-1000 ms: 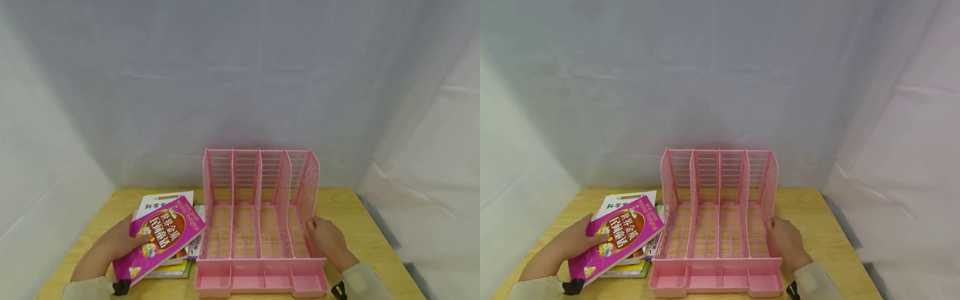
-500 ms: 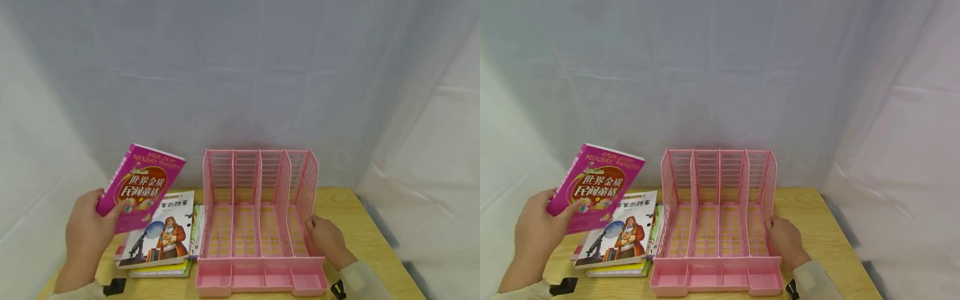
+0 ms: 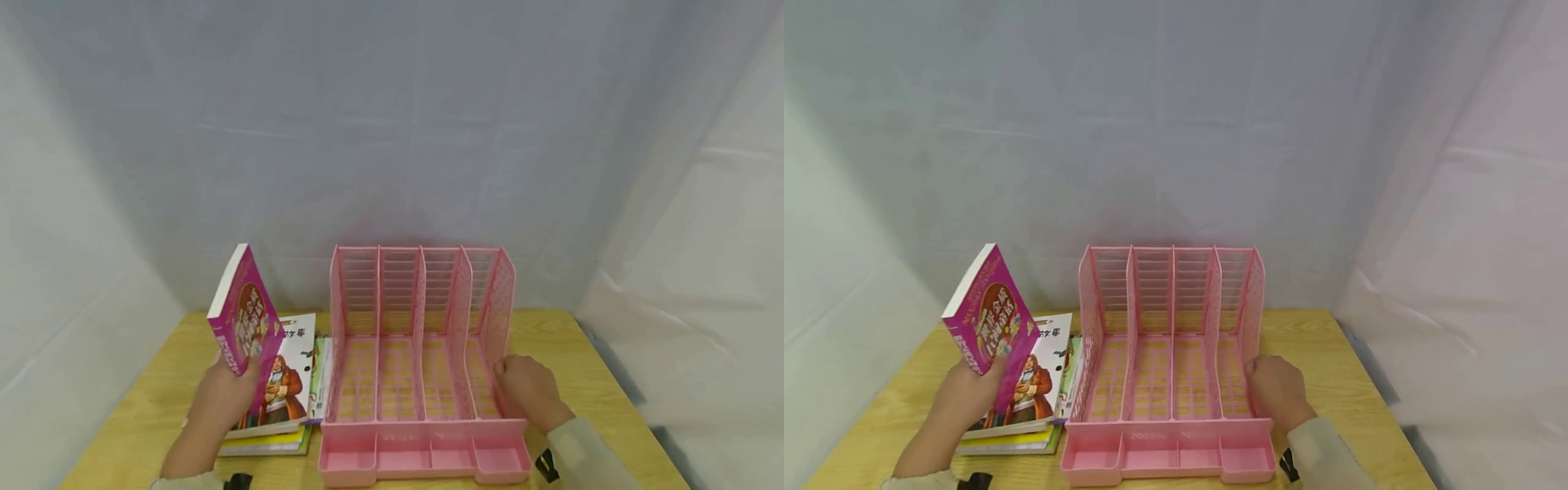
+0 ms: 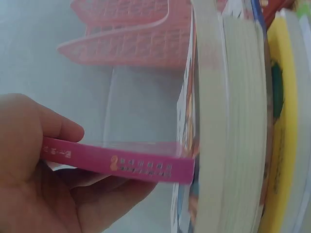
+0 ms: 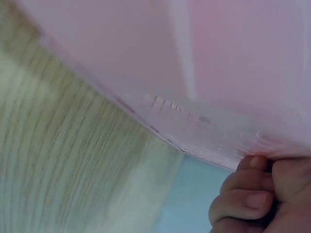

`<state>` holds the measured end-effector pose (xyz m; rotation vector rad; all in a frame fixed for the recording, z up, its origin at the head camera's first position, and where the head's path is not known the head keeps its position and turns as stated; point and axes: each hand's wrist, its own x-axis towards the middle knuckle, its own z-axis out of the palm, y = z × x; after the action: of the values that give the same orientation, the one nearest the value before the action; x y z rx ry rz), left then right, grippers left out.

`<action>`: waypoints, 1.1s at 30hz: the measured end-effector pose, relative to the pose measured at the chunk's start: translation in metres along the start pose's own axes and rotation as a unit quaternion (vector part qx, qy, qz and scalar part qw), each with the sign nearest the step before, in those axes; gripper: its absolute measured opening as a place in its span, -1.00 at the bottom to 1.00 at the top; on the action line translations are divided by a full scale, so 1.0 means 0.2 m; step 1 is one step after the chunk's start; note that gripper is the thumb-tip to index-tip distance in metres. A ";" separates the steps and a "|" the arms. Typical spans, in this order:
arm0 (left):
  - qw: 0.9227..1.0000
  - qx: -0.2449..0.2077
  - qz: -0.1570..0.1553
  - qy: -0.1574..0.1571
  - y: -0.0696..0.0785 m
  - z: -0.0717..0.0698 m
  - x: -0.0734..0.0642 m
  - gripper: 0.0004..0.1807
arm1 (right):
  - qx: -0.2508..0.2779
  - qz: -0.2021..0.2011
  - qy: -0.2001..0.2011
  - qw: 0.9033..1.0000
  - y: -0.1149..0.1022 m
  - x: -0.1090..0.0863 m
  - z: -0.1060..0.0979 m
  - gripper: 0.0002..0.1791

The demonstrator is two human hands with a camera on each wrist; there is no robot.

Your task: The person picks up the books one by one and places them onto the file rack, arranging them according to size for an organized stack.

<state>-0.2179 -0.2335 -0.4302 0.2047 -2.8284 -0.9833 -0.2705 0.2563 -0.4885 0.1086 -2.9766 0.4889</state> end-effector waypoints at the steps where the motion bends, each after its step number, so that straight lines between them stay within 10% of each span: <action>1: 1.000 0.007 0.008 0.003 0.02 0.01 0.00 -0.30 | -0.006 -0.006 0.001 1.000 0.00 0.00 -0.01 -0.53; 11: 0.998 0.049 0.024 0.031 0.16 0.11 0.05 -0.26 | -0.019 0.002 -0.002 1.000 0.05 0.11 -0.05 -0.52; 21: 0.998 -0.049 -0.027 0.021 0.11 0.08 0.13 -0.27 | 0.000 0.027 -0.010 1.000 0.07 0.16 -0.09 -0.52; 33: 0.998 -0.046 -0.029 0.012 0.13 0.09 0.12 -0.26 | 0.008 0.037 -0.019 0.999 0.08 0.16 -0.07 -0.50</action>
<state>-0.2465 -0.2069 -0.4258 0.2867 -2.7626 -1.1115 -0.3019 0.2753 -0.4764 0.0094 -3.0234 0.5237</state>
